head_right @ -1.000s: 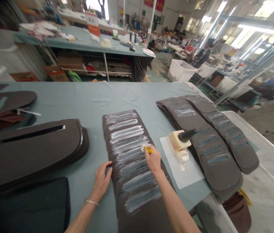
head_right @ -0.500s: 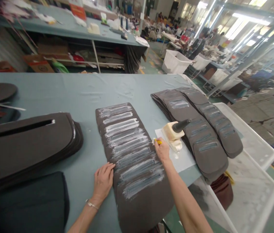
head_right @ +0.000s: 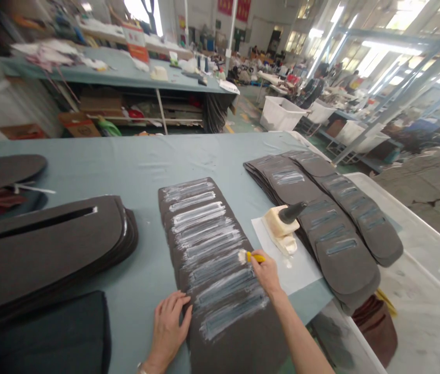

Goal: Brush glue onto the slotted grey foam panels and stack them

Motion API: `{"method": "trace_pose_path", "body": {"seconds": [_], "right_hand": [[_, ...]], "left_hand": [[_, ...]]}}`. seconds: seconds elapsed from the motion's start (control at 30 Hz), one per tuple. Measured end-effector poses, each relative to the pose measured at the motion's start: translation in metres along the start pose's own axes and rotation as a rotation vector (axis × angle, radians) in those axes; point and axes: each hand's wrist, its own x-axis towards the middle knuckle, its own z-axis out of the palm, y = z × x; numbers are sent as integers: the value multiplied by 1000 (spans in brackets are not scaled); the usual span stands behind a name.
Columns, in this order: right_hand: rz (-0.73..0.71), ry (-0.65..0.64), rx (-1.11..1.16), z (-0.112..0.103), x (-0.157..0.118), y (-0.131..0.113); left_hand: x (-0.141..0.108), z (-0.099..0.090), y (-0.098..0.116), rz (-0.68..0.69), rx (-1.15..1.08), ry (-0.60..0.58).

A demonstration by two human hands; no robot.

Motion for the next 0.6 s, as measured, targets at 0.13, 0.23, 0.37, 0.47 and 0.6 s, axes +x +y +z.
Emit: {"method": "trace_pose_path", "body": {"seconds": [0.13,0.23,0.37,0.47,0.6], "right_hand": [[2,155,-105,-17,8,19],[-12,215,-71,-8,6,12],[-21,231,-36,6,14,1],[-22,200,5,13,30,-8],[-7,154,98,35,69,-35]], "left_hand": [[3,-3,-3,-46,-78,-13],[10,-4,-11,-172,-176,1],[31,-5,-30,-352,-243,99],[57,-8,-42,-384,-199,127],[107,-16,-48,-372,-67,111]]}}
